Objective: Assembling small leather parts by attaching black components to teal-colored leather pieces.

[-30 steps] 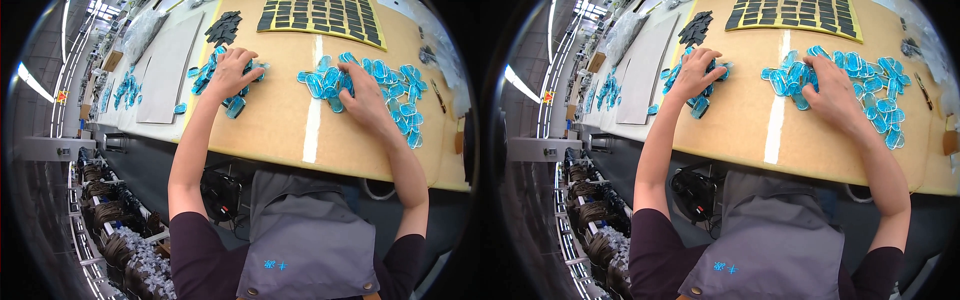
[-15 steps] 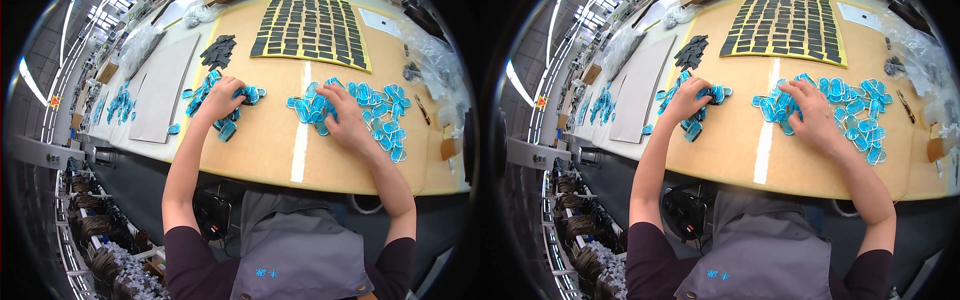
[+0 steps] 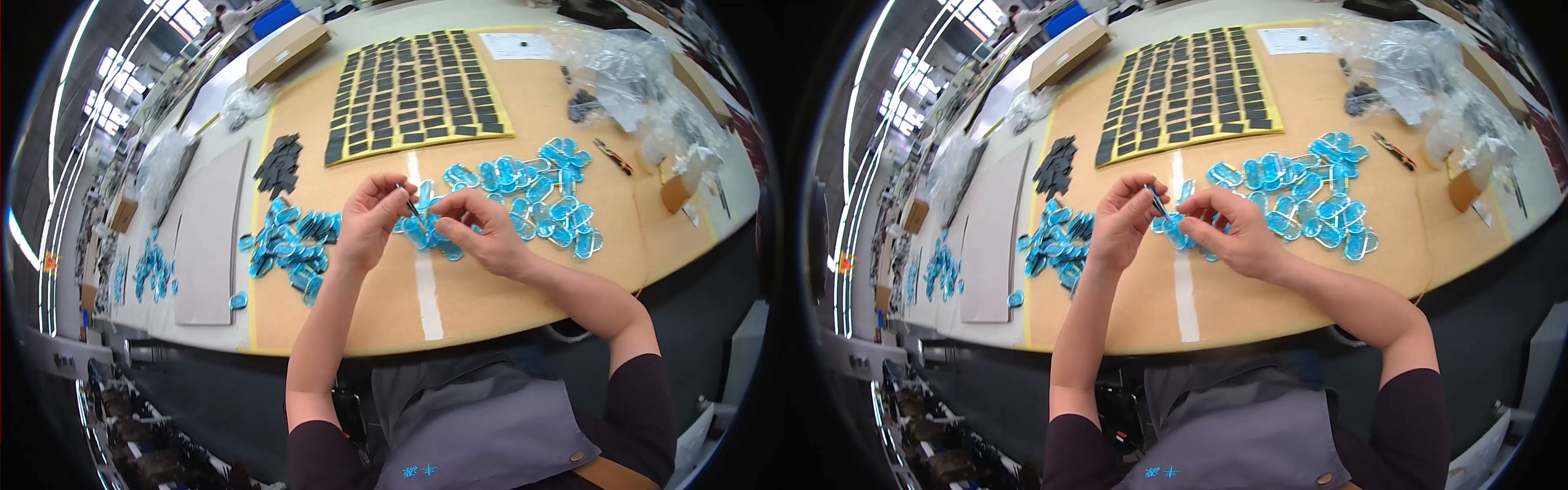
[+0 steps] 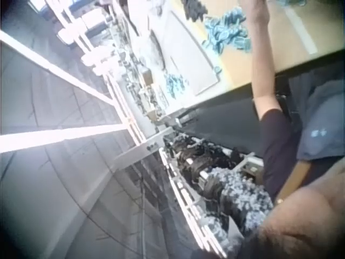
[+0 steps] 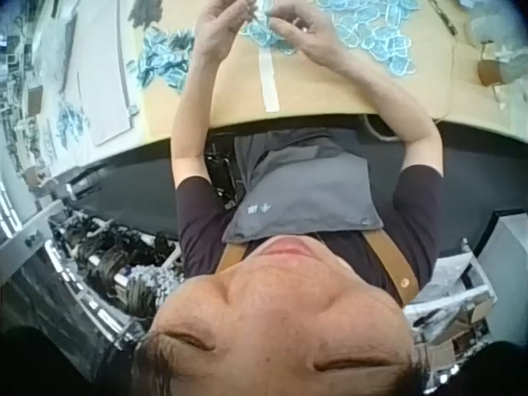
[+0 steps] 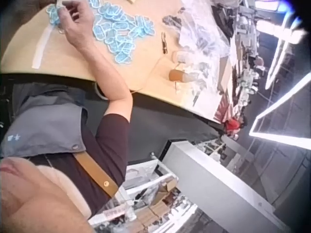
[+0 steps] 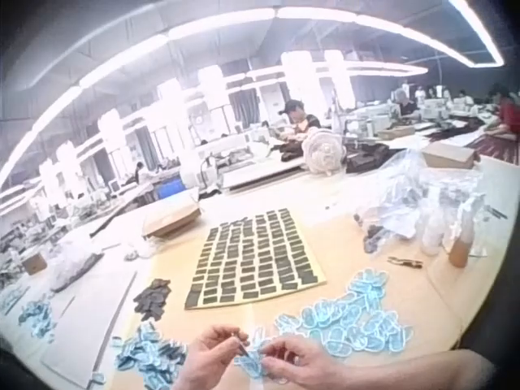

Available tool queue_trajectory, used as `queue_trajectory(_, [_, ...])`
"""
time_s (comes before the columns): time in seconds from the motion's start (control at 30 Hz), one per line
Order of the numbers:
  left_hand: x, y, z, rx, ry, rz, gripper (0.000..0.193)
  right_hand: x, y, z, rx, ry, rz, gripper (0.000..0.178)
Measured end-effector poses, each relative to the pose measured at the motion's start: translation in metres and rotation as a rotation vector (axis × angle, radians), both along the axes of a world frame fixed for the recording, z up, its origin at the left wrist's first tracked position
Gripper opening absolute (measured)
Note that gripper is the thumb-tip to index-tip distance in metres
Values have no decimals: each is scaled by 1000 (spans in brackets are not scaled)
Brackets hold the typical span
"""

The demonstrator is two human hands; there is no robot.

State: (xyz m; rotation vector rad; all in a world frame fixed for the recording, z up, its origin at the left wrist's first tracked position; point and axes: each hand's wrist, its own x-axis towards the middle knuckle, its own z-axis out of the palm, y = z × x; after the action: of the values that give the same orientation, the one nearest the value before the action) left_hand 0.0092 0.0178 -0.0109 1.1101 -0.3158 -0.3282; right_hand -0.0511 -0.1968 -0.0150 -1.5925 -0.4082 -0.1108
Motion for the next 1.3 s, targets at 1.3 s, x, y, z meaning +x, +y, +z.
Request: queue_trajectory(1.3, [-42,-38,-17,634,-996,456,23,12,-2,-34,544,743,266,11])
